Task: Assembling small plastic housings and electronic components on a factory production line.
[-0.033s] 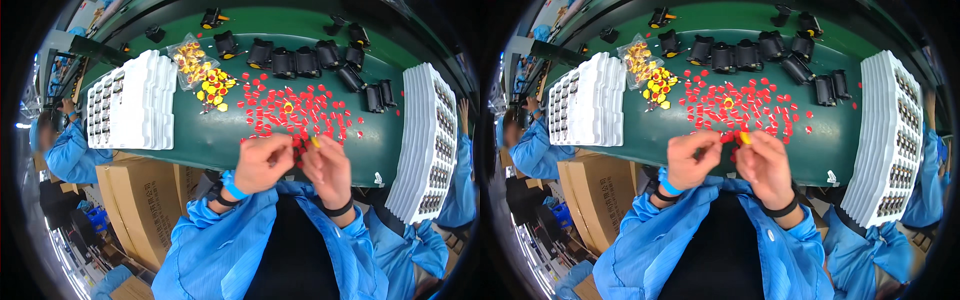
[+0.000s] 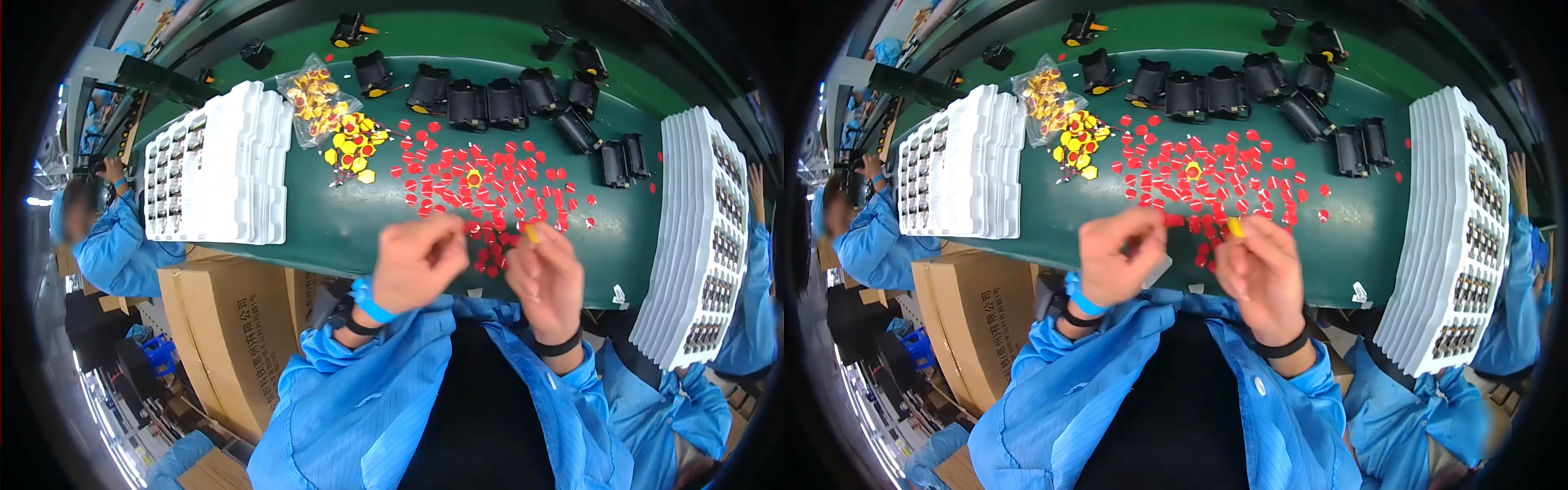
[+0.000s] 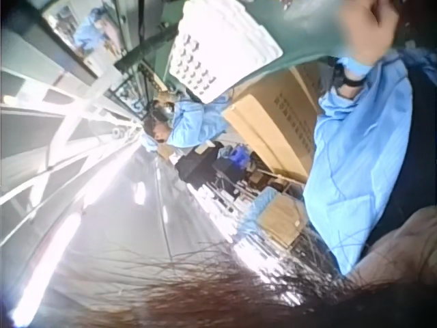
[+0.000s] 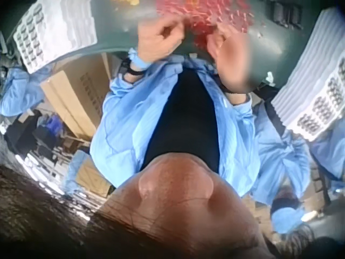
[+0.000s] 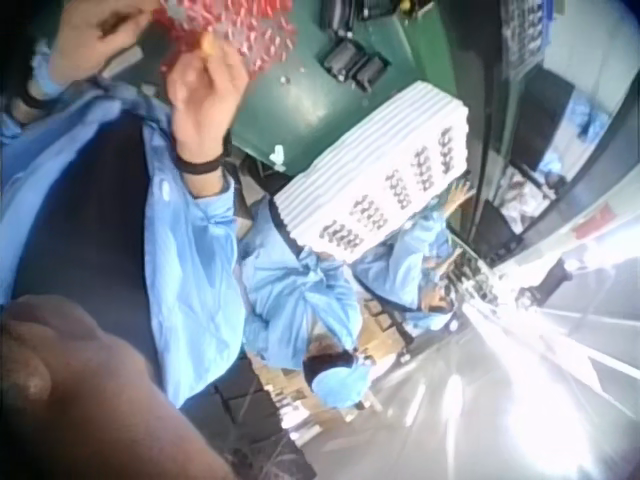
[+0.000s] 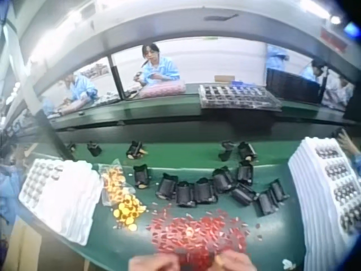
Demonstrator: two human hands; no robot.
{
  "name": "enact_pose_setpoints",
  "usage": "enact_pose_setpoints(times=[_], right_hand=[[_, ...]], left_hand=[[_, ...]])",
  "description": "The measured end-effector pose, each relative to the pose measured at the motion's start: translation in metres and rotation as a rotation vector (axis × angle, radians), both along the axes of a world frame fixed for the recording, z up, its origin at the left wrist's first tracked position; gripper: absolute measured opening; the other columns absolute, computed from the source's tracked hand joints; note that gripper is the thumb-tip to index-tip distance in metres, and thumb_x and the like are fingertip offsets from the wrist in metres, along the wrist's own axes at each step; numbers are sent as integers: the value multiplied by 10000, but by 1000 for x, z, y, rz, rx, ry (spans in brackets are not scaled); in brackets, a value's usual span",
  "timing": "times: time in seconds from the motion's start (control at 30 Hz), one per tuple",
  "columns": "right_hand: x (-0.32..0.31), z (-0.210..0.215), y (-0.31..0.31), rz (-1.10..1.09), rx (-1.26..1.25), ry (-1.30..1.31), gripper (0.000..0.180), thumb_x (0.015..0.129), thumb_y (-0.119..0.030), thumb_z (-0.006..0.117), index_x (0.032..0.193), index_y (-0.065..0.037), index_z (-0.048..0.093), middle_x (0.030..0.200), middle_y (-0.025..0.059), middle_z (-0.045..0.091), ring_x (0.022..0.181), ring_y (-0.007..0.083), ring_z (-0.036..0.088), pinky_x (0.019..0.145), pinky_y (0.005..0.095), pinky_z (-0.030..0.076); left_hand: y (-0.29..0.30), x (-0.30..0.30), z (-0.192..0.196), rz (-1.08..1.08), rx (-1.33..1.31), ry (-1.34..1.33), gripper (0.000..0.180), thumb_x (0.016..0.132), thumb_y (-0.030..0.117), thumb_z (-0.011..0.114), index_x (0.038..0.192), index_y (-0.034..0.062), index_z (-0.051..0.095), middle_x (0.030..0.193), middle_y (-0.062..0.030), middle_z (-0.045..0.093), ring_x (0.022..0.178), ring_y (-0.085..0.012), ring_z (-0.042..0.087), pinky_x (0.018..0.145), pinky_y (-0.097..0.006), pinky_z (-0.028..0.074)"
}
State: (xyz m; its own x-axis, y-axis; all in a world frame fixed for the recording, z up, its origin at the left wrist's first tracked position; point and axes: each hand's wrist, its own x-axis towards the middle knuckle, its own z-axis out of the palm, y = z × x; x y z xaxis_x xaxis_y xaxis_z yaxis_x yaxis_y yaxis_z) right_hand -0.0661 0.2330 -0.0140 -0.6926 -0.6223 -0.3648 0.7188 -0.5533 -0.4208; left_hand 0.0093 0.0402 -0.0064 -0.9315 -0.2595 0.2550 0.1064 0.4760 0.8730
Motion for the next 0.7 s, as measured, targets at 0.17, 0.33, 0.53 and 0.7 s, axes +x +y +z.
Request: enact_pose_setpoints(times=[0.17,0.33,0.53,0.7], right_hand=[[-17,3,26,-279,147,197,178,1017,-133,498,916,3,553,627,57,479,474,136,417,384,244,295],[-23,-12,31,-337,264,277,182,1021,-162,524,915,-15,544,624,60,473,472,136,434,383,239,307],[-9,-43,66,-351,406,466,203,1018,-170,553,900,-9,521,592,72,484,444,159,484,373,223,368],[-7,-47,71,-344,409,545,180,1003,-122,552,896,21,525,626,140,564,461,194,526,412,293,439]], left_hand=[[-71,-9,-13,170,-794,-181,74,827,77,645,875,29,617,651,-144,637,574,-333,647,521,-426,495],[-97,-26,-7,-193,-818,-507,243,908,239,578,991,12,599,628,-210,608,625,-411,631,570,-509,489],[-165,-65,87,269,-851,-310,284,942,272,602,807,36,685,684,-215,631,666,-423,631,606,-505,494],[-354,-157,94,666,-1135,-376,341,861,285,582,1063,16,638,992,-292,684,922,-475,665,819,-571,535]])
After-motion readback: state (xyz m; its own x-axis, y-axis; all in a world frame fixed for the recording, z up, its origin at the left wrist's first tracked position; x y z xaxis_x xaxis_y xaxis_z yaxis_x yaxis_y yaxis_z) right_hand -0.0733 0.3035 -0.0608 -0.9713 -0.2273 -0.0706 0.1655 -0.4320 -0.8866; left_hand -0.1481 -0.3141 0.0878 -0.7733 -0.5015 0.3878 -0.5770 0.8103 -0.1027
